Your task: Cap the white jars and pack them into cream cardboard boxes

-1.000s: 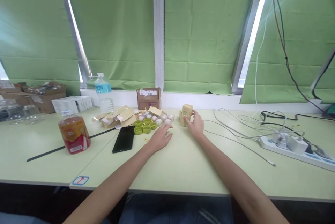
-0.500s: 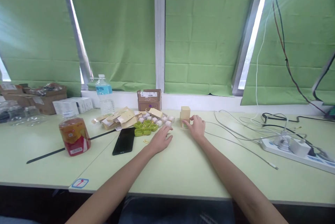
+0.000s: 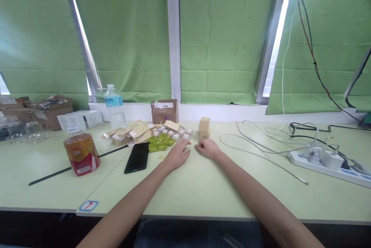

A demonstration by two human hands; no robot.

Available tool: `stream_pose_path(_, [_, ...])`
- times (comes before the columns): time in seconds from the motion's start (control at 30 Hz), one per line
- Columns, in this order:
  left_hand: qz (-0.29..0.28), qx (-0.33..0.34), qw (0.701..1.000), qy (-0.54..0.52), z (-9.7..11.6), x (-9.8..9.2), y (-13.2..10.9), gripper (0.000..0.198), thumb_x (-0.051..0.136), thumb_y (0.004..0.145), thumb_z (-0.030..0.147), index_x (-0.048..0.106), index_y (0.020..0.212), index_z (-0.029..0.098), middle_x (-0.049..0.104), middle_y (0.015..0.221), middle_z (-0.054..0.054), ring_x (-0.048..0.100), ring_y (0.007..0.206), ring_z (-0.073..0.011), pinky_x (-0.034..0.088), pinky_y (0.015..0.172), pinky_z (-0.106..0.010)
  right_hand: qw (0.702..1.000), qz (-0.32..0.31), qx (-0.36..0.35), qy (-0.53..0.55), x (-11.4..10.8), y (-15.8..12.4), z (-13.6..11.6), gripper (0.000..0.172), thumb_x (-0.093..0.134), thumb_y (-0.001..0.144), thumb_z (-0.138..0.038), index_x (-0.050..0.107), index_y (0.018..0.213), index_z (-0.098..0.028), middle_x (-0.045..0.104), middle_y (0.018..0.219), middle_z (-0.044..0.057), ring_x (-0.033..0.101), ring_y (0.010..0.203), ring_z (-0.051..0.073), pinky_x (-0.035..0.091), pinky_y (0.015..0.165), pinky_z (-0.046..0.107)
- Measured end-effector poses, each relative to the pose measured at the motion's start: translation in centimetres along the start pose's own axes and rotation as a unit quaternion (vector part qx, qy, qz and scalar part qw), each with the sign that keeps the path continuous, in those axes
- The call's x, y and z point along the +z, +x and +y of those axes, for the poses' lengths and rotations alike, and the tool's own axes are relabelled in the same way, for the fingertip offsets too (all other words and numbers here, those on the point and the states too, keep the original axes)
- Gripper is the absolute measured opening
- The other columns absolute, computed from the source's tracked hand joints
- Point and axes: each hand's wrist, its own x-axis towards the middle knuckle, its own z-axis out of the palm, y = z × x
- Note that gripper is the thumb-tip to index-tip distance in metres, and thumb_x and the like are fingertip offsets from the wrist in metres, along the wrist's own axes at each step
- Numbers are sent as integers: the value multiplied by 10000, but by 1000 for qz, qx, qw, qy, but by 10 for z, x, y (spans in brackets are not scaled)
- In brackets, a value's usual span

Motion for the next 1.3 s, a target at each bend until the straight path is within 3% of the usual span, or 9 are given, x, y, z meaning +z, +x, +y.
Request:
stream_pose_path(0.23, [59,-44,977,200,21,-8,1,313,485,947,200,655,1210,186,607,1337,-211,552,1261,-402,374,1086,-627,999,20,47,17,1,1,0,194,590,939,-275,602,760,-202,674,819,33,549,726,164,305,625,277])
stream_pose_path(0.37, [149,-96,939,296,33,-8,-2,474,563,936,300,595,1401,212,363,1637,-224,225,1524,-487,126,1151,-805,998,25,58,26,2,2,3,97,588,927,-225,625,844,-193,694,848,31,570,755,162,331,663,273])
stream_pose_path(0.43, [153,-142,927,313,35,-8,-4,584,566,952,414,526,1501,218,232,1711,-204,59,1576,-492,63,1131,-850,997,21,61,31,2,2,4,75,593,923,-216,627,861,-193,697,832,22,571,740,157,334,666,270])
stream_pose_path(0.57, [101,-264,899,333,33,-16,-6,780,425,987,636,373,1618,181,-14,1756,-174,-30,1585,-494,104,1096,-882,997,13,64,40,2,2,4,74,594,924,-209,620,857,-198,691,802,11,569,714,151,328,655,263])
stream_pose_path(0.7, [74,-345,879,321,29,-26,-7,889,261,979,750,301,1646,163,-118,1748,-161,29,1579,-502,268,1050,-871,997,12,65,42,1,2,4,87,596,927,-211,614,842,-198,699,838,24,575,740,156,330,659,263])
stream_pose_path(0.87, [60,-361,868,336,25,-24,-8,868,297,974,750,361,1627,182,-45,1750,-194,189,1523,-554,354,996,-860,997,12,67,39,1,2,4,89,601,926,-211,608,837,-202,707,852,26,590,770,165,343,687,268])
stream_pose_path(1.0, [73,-281,877,382,31,-22,-5,842,319,991,719,417,1596,142,73,1745,-210,166,1550,-507,301,1092,-811,997,13,64,35,2,3,5,92,594,932,-219,608,842,-203,713,859,26,593,768,168,346,688,272])
stream_pose_path(1.17, [21,-183,908,375,42,-20,-2,625,466,1009,493,524,1482,88,333,1641,-290,393,1450,-451,416,1086,-664,998,13,58,33,3,2,6,75,599,931,-216,611,858,-204,715,843,16,592,752,162,351,687,270])
stream_pose_path(1.3, [-17,-112,925,362,41,-9,-4,473,506,984,358,599,1384,124,592,1403,-246,523,1315,-401,253,1185,-719,998,15,58,30,2,2,5,88,592,933,-205,611,848,-201,711,826,17,589,737,161,348,676,268])
